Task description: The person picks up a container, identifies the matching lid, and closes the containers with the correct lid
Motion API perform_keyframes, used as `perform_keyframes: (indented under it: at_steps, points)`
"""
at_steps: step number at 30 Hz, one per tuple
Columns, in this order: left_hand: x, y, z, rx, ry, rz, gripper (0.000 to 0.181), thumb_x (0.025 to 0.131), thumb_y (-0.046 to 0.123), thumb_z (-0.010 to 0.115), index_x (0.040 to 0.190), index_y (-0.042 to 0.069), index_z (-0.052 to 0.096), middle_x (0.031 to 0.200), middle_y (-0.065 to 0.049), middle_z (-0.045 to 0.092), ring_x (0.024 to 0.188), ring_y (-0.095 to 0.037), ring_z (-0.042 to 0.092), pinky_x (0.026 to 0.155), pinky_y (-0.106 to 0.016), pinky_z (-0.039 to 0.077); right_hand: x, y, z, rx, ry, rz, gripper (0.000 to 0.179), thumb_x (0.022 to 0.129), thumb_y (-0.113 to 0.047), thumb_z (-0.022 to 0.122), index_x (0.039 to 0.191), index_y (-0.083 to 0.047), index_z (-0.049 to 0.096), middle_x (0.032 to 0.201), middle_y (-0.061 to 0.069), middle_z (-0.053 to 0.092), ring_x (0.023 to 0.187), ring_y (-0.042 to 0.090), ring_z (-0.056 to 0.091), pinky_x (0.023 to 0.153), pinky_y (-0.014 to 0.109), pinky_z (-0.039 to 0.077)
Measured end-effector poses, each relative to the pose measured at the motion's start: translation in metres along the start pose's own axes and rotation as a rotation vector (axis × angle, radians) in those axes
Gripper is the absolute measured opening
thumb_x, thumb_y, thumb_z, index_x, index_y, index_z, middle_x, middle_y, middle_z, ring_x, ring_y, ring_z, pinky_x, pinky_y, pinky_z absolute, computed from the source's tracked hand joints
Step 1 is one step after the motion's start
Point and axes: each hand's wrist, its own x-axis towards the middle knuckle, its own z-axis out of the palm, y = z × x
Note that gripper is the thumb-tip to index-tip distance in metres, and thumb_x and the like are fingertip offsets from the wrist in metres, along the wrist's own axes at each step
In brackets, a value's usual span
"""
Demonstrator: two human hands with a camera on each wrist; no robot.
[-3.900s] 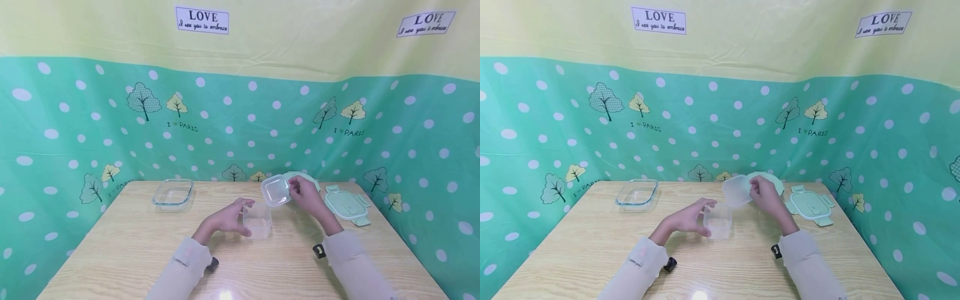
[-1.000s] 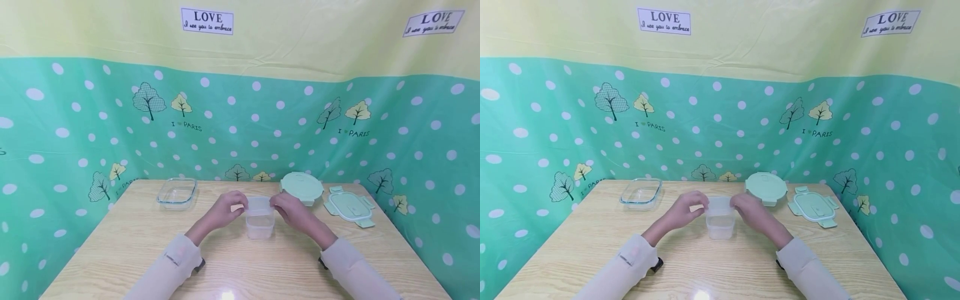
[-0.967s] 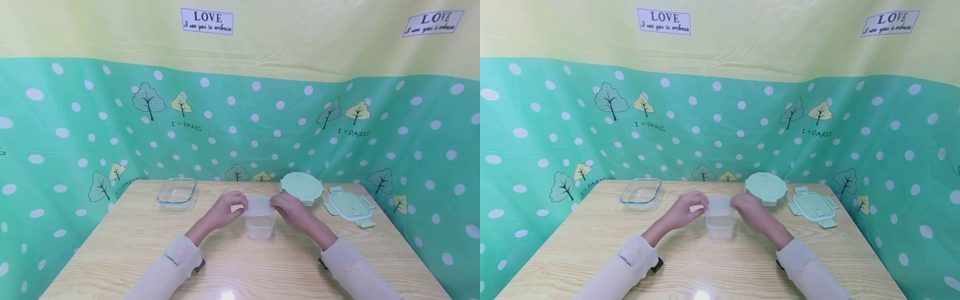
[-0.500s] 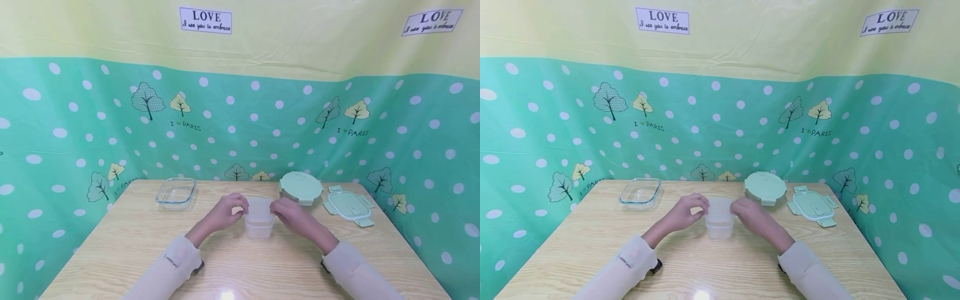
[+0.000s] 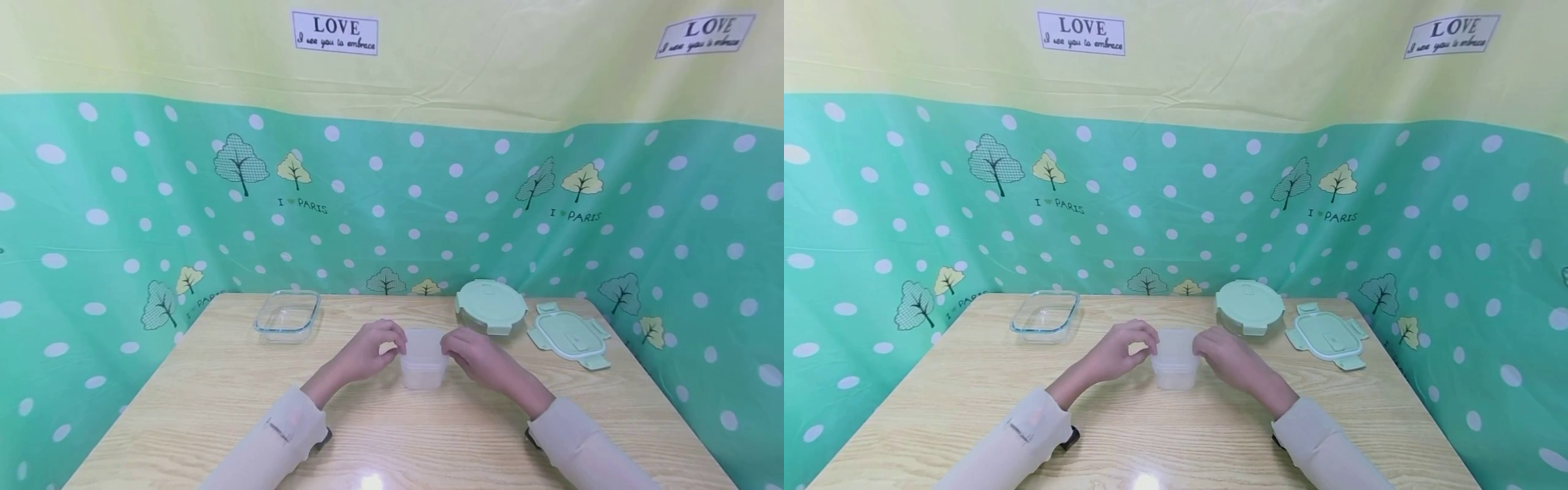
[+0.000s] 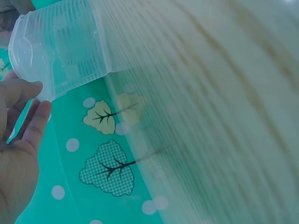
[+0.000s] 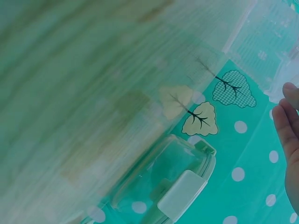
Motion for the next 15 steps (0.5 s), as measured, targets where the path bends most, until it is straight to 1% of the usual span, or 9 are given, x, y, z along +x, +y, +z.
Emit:
perform_keyframes:
  at_steps: [2,9,12,15]
  points:
    - [-0.001,-0.001,0.0,0.01,-0.01,-0.012,0.026,0.082,-0.012,0.074,0.084,0.013,0.072,0.101,0.002,0.071,0.103,-0.016,0.065,0.095,-0.031,0.056,0.0,0.0,0.0,0.007,-0.007,0.0,0.035,0.077,0.017,0.079,0.095,-0.01,0.065,0.097,-0.001,0.067,0.093,0.014,0.064,0.08,0.027,0.058]
    - [-0.001,0.003,-0.003,0.023,-0.066,-0.053,0.023,0.084,-0.01,0.074,0.085,0.013,0.074,0.102,0.001,0.072,0.103,-0.017,0.065,0.095,-0.034,0.056,0.002,-0.001,-0.002,0.015,-0.068,0.031,0.034,0.079,0.017,0.077,0.096,-0.011,0.066,0.097,-0.002,0.067,0.093,0.013,0.064,0.081,0.026,0.058]
    - [-0.001,0.006,-0.007,0.034,-0.105,-0.078,0.022,0.084,-0.008,0.07,0.088,0.014,0.074,0.105,0.001,0.072,0.106,-0.019,0.064,0.097,-0.037,0.055,0.003,-0.003,-0.005,0.026,-0.104,0.054,0.032,0.079,0.016,0.073,0.099,-0.009,0.068,0.1,0.0,0.068,0.097,0.016,0.065,0.084,0.03,0.059]
    - [-0.001,0.009,-0.012,0.041,-0.156,-0.1,0.021,0.082,-0.003,0.067,0.092,0.014,0.074,0.109,0.002,0.07,0.11,-0.018,0.063,0.099,-0.039,0.054,0.004,-0.006,-0.009,0.032,-0.154,0.075,0.028,0.081,0.008,0.071,0.104,-0.007,0.068,0.105,0.002,0.068,0.102,0.018,0.064,0.087,0.034,0.059]
